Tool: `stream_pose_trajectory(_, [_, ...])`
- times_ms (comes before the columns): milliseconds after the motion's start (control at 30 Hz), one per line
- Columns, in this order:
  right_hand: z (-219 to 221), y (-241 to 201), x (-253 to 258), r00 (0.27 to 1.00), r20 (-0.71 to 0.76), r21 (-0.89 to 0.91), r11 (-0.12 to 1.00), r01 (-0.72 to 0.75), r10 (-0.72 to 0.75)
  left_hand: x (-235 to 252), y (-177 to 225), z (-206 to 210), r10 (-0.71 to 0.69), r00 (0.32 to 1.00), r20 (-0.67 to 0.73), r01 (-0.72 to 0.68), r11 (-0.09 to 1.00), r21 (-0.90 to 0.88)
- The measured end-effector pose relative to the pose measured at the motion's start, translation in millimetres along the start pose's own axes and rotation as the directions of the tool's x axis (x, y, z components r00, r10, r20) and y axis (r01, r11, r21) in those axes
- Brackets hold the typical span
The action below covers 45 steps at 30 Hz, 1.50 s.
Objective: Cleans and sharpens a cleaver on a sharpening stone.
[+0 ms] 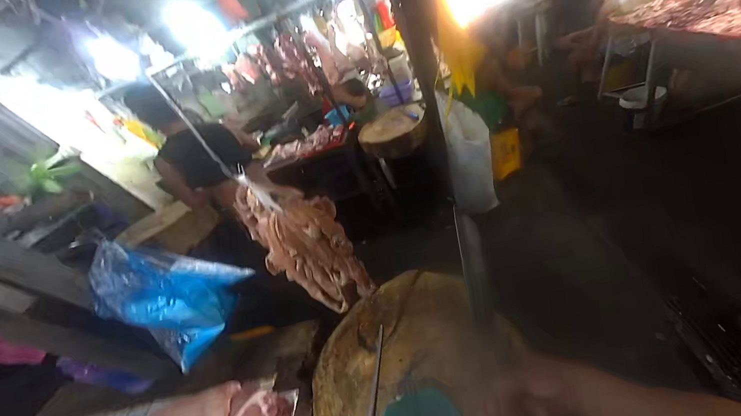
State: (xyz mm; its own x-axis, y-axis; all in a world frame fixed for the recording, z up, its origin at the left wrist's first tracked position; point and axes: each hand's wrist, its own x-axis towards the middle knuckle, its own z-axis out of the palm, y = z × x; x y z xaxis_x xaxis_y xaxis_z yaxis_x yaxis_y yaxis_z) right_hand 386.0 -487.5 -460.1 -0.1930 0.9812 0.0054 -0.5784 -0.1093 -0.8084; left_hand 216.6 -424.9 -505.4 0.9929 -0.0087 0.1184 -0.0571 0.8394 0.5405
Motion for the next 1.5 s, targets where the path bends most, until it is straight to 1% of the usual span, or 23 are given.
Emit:
stream_pose_trajectory(33, [-0.3, -6.5, -6.2, 0.990, -0.141, -0.063, 0.998, 0.016, -0.025, -2.7, 5.1, -0.4, -0.055, 0.995, -0.084, 0.072, 0.974, 0.214])
stream_pose_trajectory(67, [-2.7, -13.4, -11.4, 0.962, -0.269, -0.078, 0.996, 0.032, -0.052, -7.5, 11.1, -0.6, -0.081, 0.980, -0.183, 0.153, 0.892, 0.425])
stream_pose_trajectory(133, [-15.2, -22.5, -19.5, 0.858, -0.498, -0.094, 0.992, 0.086, -0.122, -22.5, 21.6, -6.3, -0.021, 0.890, -0.455, 0.367, 0.625, 0.689])
stream_pose_trajectory(200, [-39.9, -25.0, -32.2, 0.748, -0.645, -0.223, 0.975, 0.012, -0.157, -47.2, 25.5, -30.7, 0.199, 0.682, -0.704, 0.649, 0.280, 0.708])
stream_pose_trajectory(233, [-52.6, -24.7, -40.1, 0.707, -0.687, -0.285, 0.957, -0.045, -0.172, -63.5, 25.3, -51.2, 0.329, 0.589, -0.738, 0.738, 0.153, 0.657])
stream_pose_trajectory(267, [-63.7, -23.8, -48.9, 0.679, -0.711, -0.333, 0.938, -0.092, -0.186, -80.6, 25.3, -70.1, 0.440, 0.512, -0.738, 0.795, 0.083, 0.601])
stream_pose_trajectory(333, [-74.8, -21.8, -66.7, 0.621, -0.764, -0.359, 0.915, -0.184, -0.175, -105.7, 26.5, -96.4, 0.602, 0.386, -0.699, 0.855, 0.051, 0.516])
stream_pose_trajectory(400, [-76.5, -15.2, -82.2, 0.564, -0.813, -0.353, 0.892, -0.282, -0.144, -115.3, 22.3, -113.3, 0.668, 0.321, -0.672, 0.886, 0.039, 0.462])
stream_pose_trajectory(500, [-74.8, -1.2, -88.2, 0.515, -0.850, -0.321, 0.884, -0.339, -0.111, -107.0, 9.5, -141.5, 0.683, 0.341, -0.646, 0.912, -0.073, 0.404])
stream_pose_trajectory(600, [-72.0, 13.3, -77.3, 0.521, -0.851, -0.253, 0.919, -0.302, -0.063, -100.6, -5.4, -161.9, 0.772, 0.311, -0.555, 0.927, -0.117, 0.356])
stream_pose_trajectory(667, [-69.0, 16.0, -70.0, 0.546, -0.837, -0.223, 0.932, -0.285, -0.033, -101.3, -4.0, -169.7, 0.786, 0.312, -0.533, 0.920, -0.110, 0.376])
stream_pose_trajectory(733, [-63.4, 15.3, -65.5, 0.576, -0.817, -0.205, 0.938, -0.279, -0.007, -103.9, 8.6, -166.4, 0.754, 0.276, -0.597, 0.892, 0.031, 0.452])
stream_pose_trajectory(800, [-54.6, 9.9, -62.5, 0.622, -0.783, -0.196, 0.941, -0.275, 0.019, -105.0, 26.9, -144.5, 0.719, 0.197, -0.666, 0.717, 0.357, 0.598])
stream_pose_trajectory(867, [-43.6, 3.7, -56.7, 0.672, -0.739, -0.184, 0.948, -0.259, 0.041, -93.8, 39.7, -110.9, 0.665, 0.145, -0.732, 0.320, 0.669, 0.671])
stream_pose_trajectory(900, [-36.3, 1.1, -52.8, 0.703, -0.710, -0.178, 0.955, -0.237, 0.042, -80.9, 42.0, -86.8, 0.623, 0.165, -0.765, 0.124, 0.756, 0.642])
stream_pose_trajectory(967, [-19.2, 0.3, -40.8, 0.767, -0.641, -0.156, 0.974, -0.165, 0.028, -48.4, 38.8, -37.7, 0.520, 0.299, -0.800, -0.172, 0.854, 0.491])
stream_pose_trajectory(1067, [2.7, 10.6, -18.3, 0.844, -0.537, -0.129, 0.989, -0.075, -0.006, 2.4, 25.7, 3.8, 0.442, 0.535, -0.720, -0.373, 0.888, 0.269])
stream_pose_trajectory(1100, [8.8, 13.9, -11.6, 0.849, -0.528, -0.148, 0.987, -0.067, -0.021, 18.1, 23.2, 13.8, 0.432, 0.576, -0.694, -0.376, 0.894, 0.245])
stream_pose_trajectory(1167, [15.8, 18.0, -4.1, 0.838, -0.542, -0.227, 0.971, -0.076, -0.061, 38.1, 22.0, 24.9, 0.432, 0.584, -0.687, -0.328, 0.900, 0.287])
stream_pose_trajectory(1267, [17.5, 18.6, -4.1, 0.832, -0.552, -0.267, 0.957, -0.117, -0.052, 38.2, 29.7, 23.7, 0.516, 0.491, -0.702, -0.146, 0.843, 0.518])
stream_pose_trajectory(1400, [11.5, 9.5, -13.0, 0.859, -0.510, -0.197, 0.966, -0.166, 0.043, 18.1, 44.2, 9.9, 0.634, 0.500, -0.589, 0.148, 0.608, 0.780])
stream_pose_trajectory(1467, [5.1, 0.8, -21.1, 0.881, -0.462, -0.154, 0.969, -0.193, 0.102, 5.2, 56.1, 3.0, 0.666, 0.468, -0.581, 0.180, 0.571, 0.801])
stream_pose_trajectory(1500, [1.9, -2.3, -25.7, 0.893, -0.432, -0.133, 0.970, -0.201, 0.126, -2.7, 63.3, -0.7, 0.676, 0.442, -0.590, 0.140, 0.598, 0.790])
